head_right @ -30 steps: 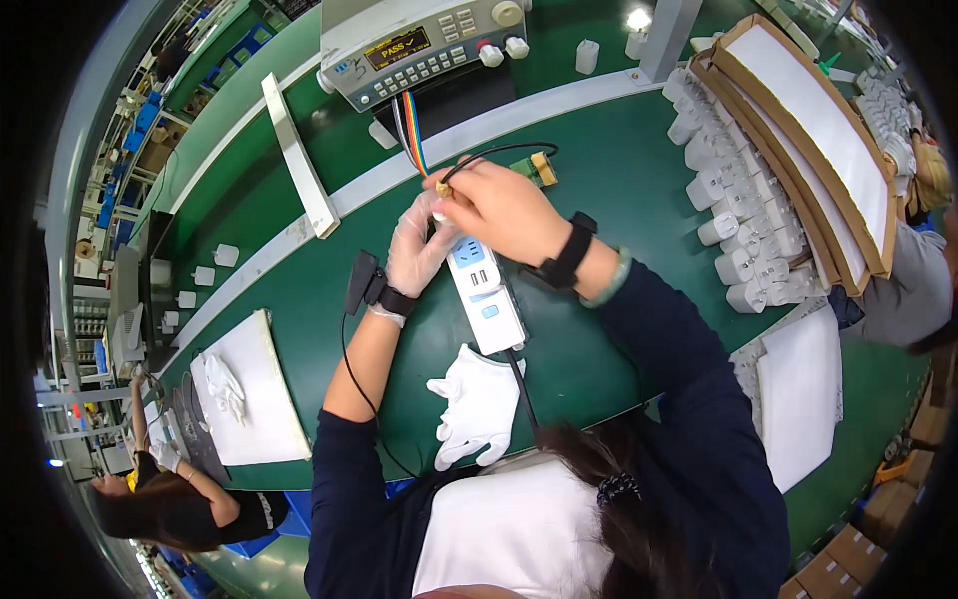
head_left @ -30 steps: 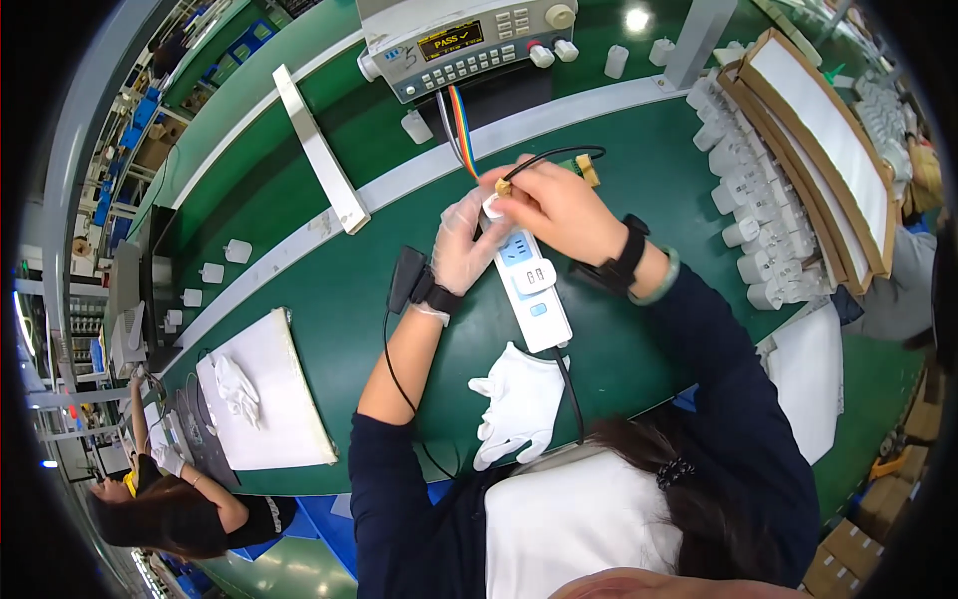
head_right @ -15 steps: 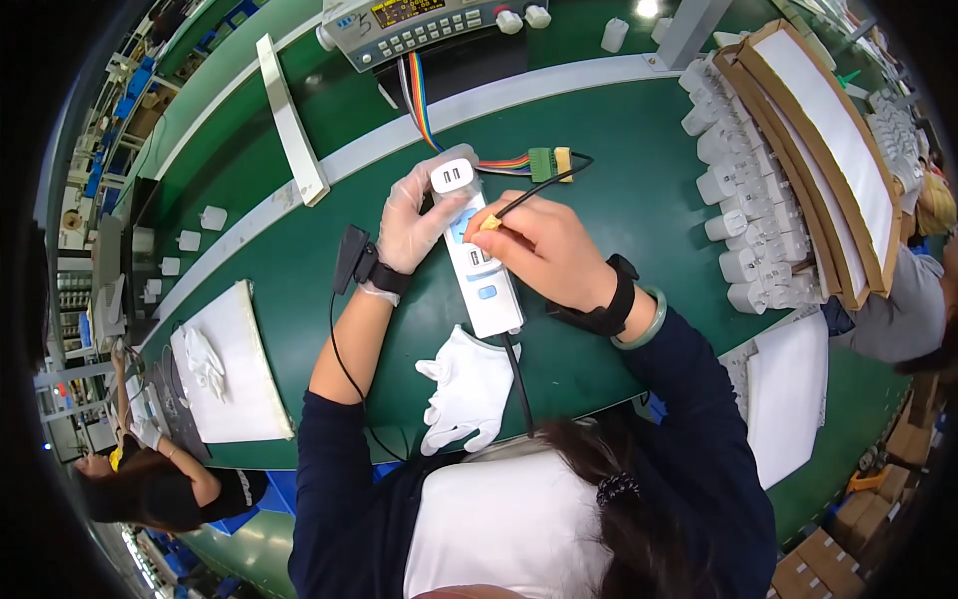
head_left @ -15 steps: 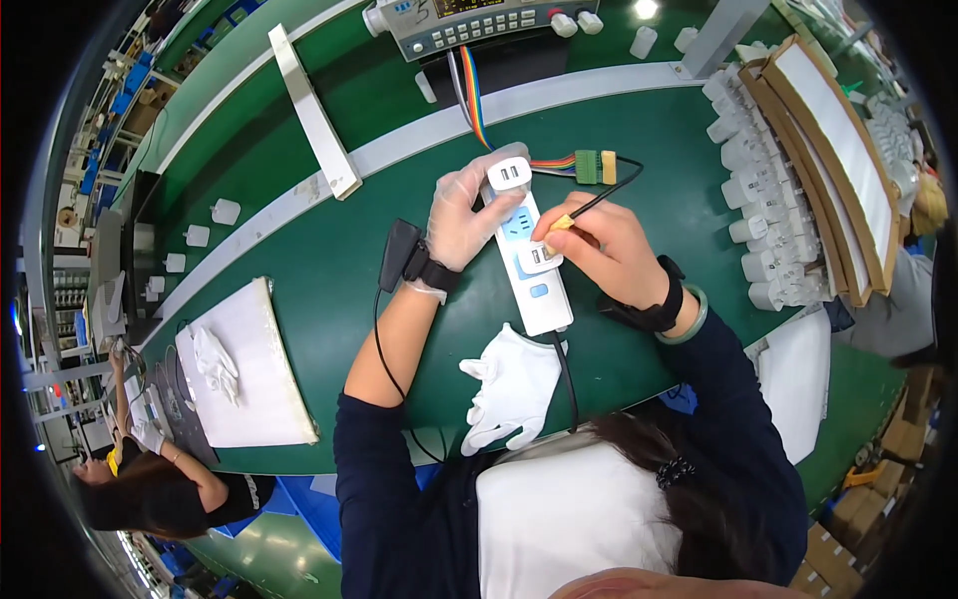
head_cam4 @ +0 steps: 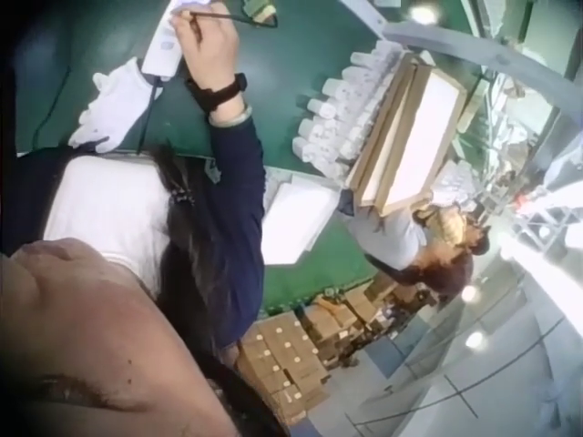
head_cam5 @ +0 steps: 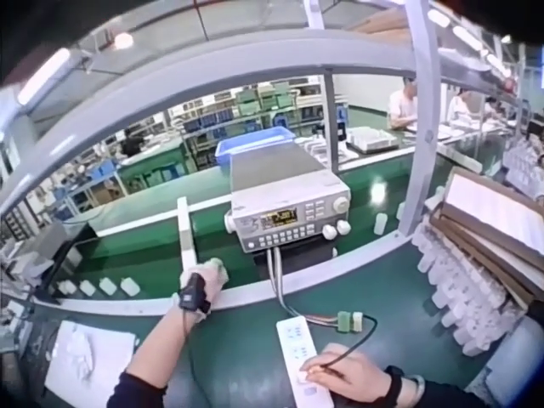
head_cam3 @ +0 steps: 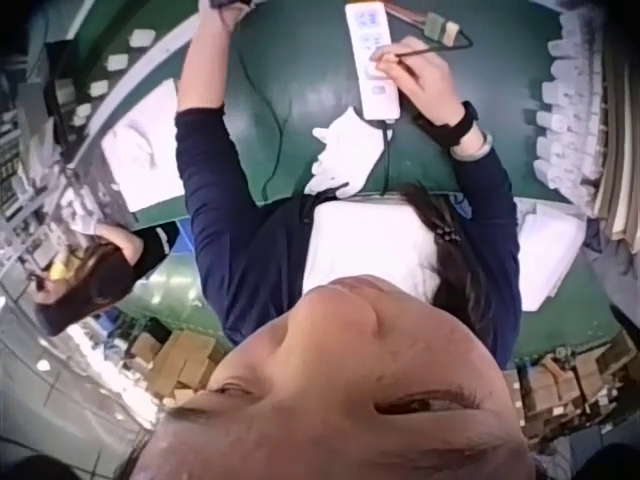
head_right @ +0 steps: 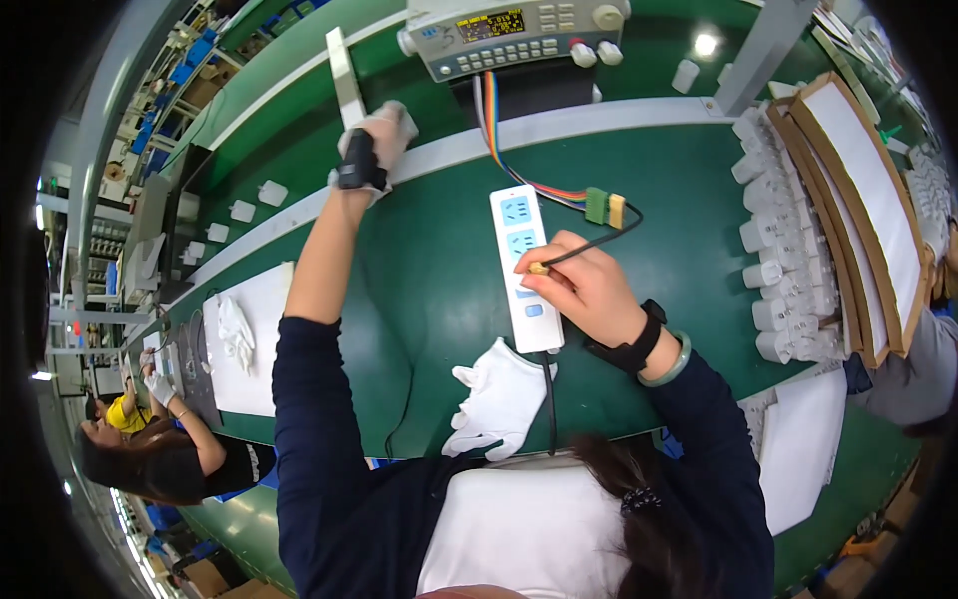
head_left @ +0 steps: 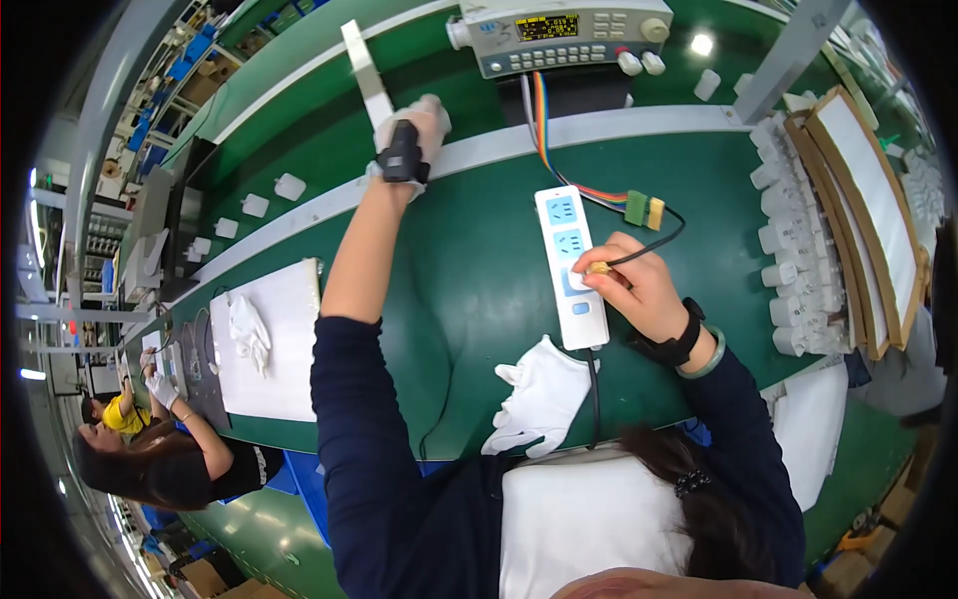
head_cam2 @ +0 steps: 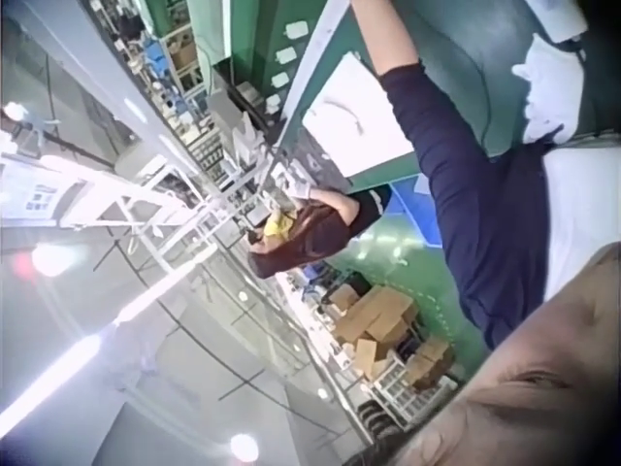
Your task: The person tests power adapters by plugging each one into a power strip, touching a probe to the USB ports, and then placing the adapter onto a conveyor belt.
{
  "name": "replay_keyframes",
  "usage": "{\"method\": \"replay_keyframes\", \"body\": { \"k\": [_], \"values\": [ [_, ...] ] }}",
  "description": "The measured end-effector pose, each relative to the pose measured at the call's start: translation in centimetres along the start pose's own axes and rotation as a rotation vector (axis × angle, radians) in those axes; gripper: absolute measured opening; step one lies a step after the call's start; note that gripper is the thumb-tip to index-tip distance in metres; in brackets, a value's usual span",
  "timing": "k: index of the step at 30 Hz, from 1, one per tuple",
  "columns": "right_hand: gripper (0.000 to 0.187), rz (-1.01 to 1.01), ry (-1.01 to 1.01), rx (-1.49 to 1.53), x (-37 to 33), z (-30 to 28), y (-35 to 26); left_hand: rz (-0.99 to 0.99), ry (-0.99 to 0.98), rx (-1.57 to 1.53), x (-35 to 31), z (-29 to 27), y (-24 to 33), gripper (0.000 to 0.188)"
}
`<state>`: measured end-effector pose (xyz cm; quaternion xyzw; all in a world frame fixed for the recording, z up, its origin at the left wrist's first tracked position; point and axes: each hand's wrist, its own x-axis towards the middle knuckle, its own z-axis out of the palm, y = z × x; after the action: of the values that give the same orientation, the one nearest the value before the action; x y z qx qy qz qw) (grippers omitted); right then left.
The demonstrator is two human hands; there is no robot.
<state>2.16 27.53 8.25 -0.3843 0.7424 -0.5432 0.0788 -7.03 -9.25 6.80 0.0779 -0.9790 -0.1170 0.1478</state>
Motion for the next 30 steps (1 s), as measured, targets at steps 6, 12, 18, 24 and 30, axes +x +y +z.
{"method": "replay_keyframes", "body": {
  "k": [6, 12, 18, 24, 30],
  "values": [
    [0.013, 0.102, -0.023, 0.006, -0.4, -0.5, 0.6, -0.049, -0.064, -0.017, 1.6, -1.7, -2.6, 0.047],
    [0.013, 0.066, -0.051, 0.053, 0.5, 0.0, -0.5, -0.457, 0.175, 0.078, -1.5, -0.7, -29.2, 0.023],
    [0.014, 0.049, -0.048, 0.061, 0.3, 0.2, 1.1, -0.426, -0.003, -0.159, -5.2, 0.1, -28.5, 0.042],
    [0.014, 0.088, -0.023, 0.057, -0.9, -0.7, 1.2, 0.033, -0.228, -1.003, -4.4, -3.4, -2.9, 0.057],
    [0.014, 0.016, -0.045, 0.052, 0.1, 0.1, 1.0, 0.211, -0.319, -1.442, -9.0, -0.3, 10.6, 0.054]
  ]
}}
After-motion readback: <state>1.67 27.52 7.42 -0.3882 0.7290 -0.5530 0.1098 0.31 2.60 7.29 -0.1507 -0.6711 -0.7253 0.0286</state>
